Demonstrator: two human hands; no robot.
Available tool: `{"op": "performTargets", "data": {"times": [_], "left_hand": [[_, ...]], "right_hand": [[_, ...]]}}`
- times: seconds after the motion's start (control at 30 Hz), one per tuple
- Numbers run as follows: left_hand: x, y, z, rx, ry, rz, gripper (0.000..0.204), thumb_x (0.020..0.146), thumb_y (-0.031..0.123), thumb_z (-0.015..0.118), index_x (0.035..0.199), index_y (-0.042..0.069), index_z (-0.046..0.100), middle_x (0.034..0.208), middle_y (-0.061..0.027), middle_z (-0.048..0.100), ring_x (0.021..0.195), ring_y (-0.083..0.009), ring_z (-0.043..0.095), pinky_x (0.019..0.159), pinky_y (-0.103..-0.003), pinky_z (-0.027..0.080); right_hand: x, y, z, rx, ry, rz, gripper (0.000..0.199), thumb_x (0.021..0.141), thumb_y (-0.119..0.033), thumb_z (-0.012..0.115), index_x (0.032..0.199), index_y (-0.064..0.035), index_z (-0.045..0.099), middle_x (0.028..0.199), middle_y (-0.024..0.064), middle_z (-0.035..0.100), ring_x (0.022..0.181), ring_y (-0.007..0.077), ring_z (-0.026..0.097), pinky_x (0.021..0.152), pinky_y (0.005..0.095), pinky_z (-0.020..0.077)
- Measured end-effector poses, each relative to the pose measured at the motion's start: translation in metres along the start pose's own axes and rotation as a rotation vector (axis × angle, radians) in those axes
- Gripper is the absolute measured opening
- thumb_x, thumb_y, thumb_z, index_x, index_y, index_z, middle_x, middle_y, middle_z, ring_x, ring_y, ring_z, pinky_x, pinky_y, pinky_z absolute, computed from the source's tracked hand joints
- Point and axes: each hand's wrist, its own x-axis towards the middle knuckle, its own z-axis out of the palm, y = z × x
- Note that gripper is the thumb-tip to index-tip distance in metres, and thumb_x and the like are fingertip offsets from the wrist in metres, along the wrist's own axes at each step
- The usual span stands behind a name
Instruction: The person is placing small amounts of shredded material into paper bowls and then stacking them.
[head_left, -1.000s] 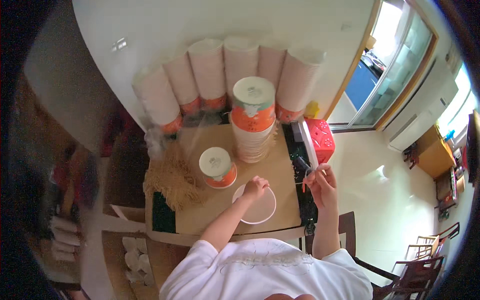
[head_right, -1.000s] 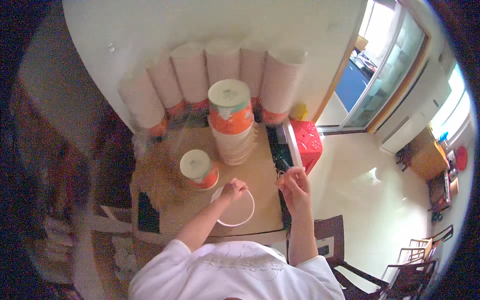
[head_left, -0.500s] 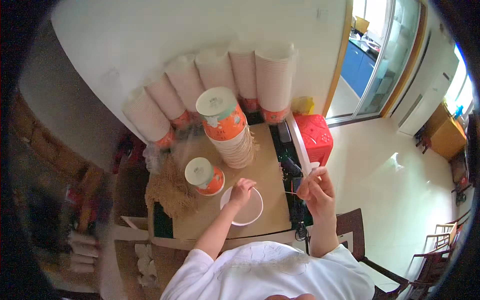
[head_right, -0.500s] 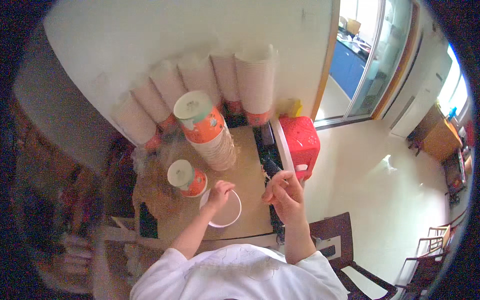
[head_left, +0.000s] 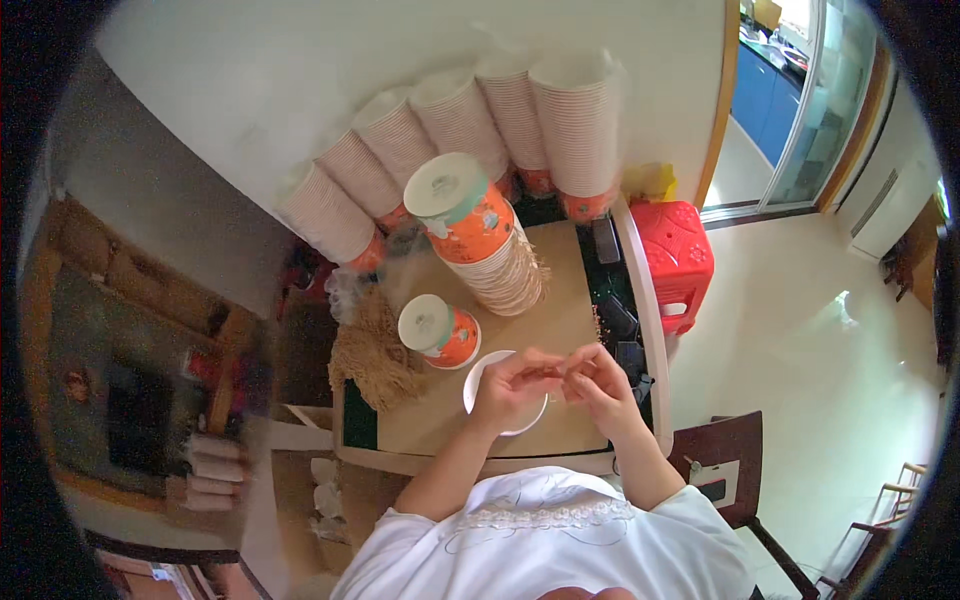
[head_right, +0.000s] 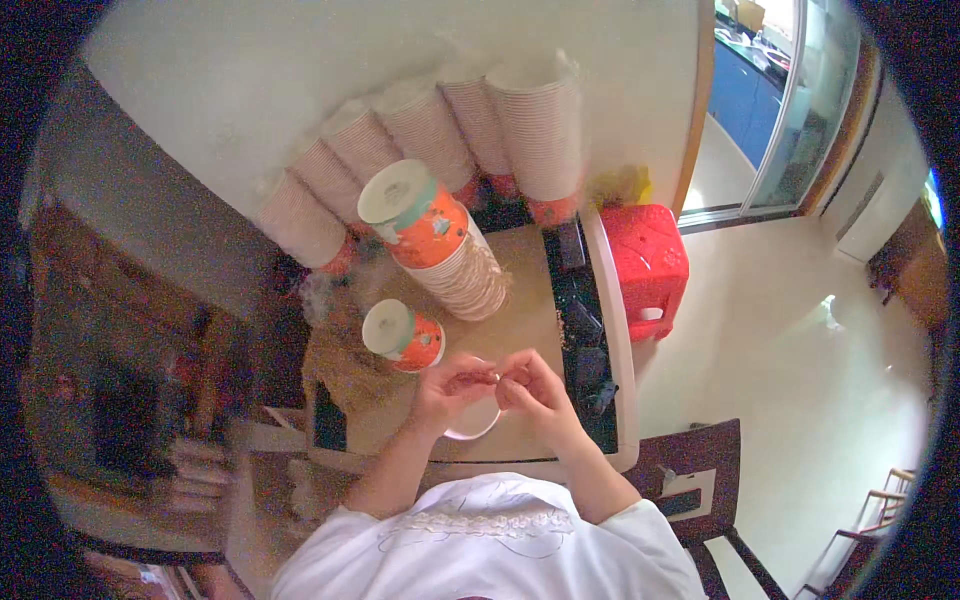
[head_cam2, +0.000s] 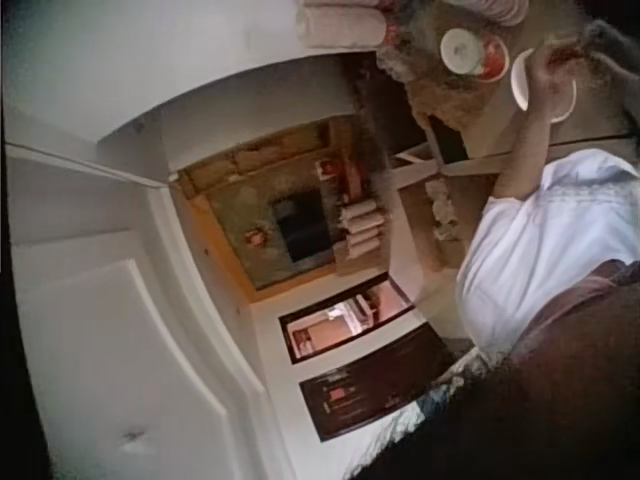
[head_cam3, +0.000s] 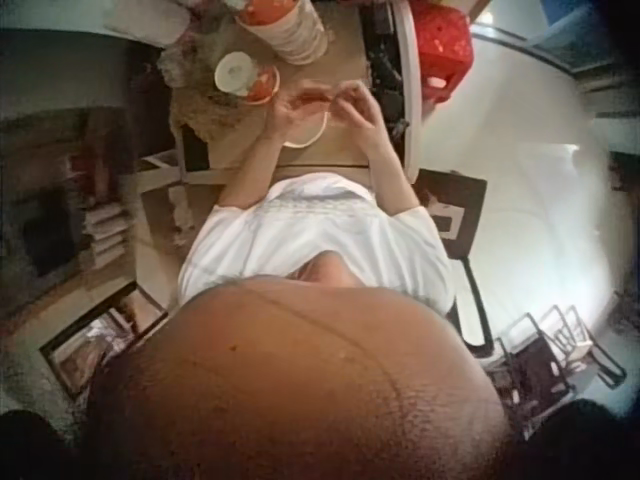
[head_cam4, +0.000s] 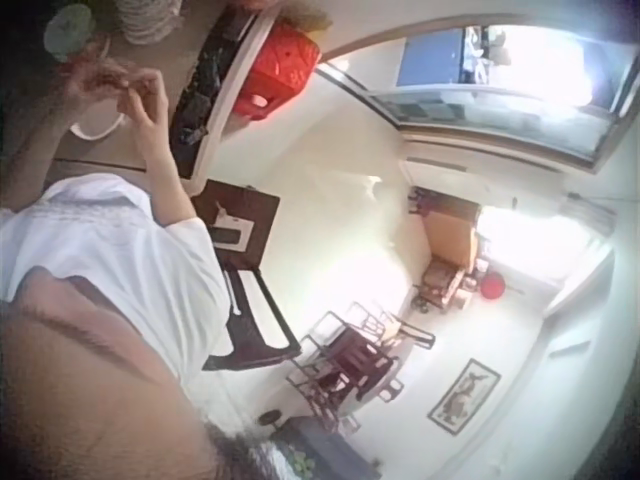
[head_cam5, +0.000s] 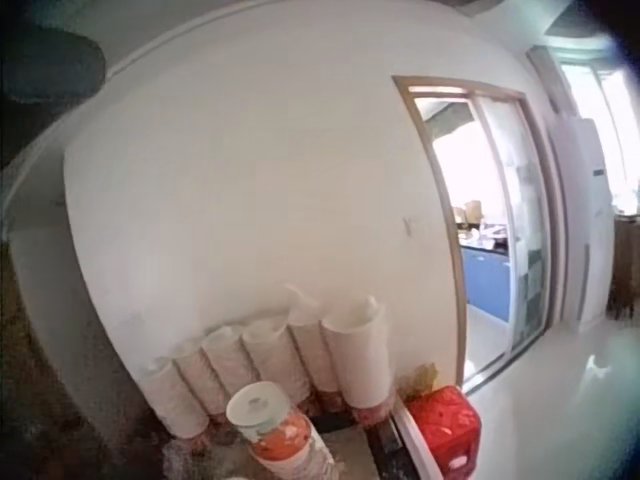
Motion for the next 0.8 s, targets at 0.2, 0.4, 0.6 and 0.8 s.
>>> {"op": "performTargets", "data": {"times": [0.2, 0.4, 0.6, 0.8], "left_hand": [[0.003, -0.01, -0.011, 0.298, 0.061, 0.156, 0.01, 0.074, -0.004, 0.062, 0.083, 0.0, 0.063, 0.084, -0.0065, 0.059, 0.077, -0.0109, 0.057, 0.07, -0.022, 0.048], [-0.004, -0.008, -0.024, 0.603, 0.098, 0.23, 0.003, 0.078, 0.002, 0.059, 0.079, -0.001, 0.061, 0.077, -0.0053, 0.06, 0.071, -0.0117, 0.056, 0.064, -0.024, 0.045], [-0.016, -0.019, -0.05, 0.698, 0.144, 0.23, 0.009, 0.081, 0.006, 0.056, 0.077, -0.001, 0.061, 0.07, -0.0059, 0.058, 0.067, -0.0119, 0.056, 0.061, -0.024, 0.044], [-0.036, -0.044, -0.086, 0.687, 0.217, 0.143, 0.02, 0.084, 0.012, 0.054, 0.07, -0.001, 0.055, 0.063, -0.009, 0.054, 0.056, -0.0166, 0.053, 0.052, -0.029, 0.041]], "right_hand": [[0.008, 0.014, -0.001, -0.104, 0.05, -0.029, 0.012, 0.085, -0.004, 0.05, 0.095, -0.0049, 0.045, 0.083, 0.0005, 0.051, 0.069, 0.0037, 0.046, 0.059, 0.0164, 0.0364], [0.014, 0.039, -0.001, -0.359, 0.087, -0.019, 0.014, 0.08, 0.0, 0.057, 0.091, -0.0032, 0.049, 0.073, -0.0035, 0.049, 0.061, -0.0012, 0.04, 0.051, 0.0128, 0.029], [0.021, 0.073, 0.014, -0.519, 0.144, -0.091, 0.007, 0.08, 0.0, 0.059, 0.086, 0.0, 0.055, 0.068, -0.0022, 0.051, 0.059, 0.0003, 0.046, 0.049, 0.0141, 0.0339], [0.026, 0.131, 0.023, -0.538, 0.131, -0.123, 0.006, 0.079, -0.004, 0.06, 0.084, 0.0001, 0.058, 0.075, 0.0067, 0.061, 0.062, 0.0102, 0.053, 0.055, 0.0227, 0.043]]}}
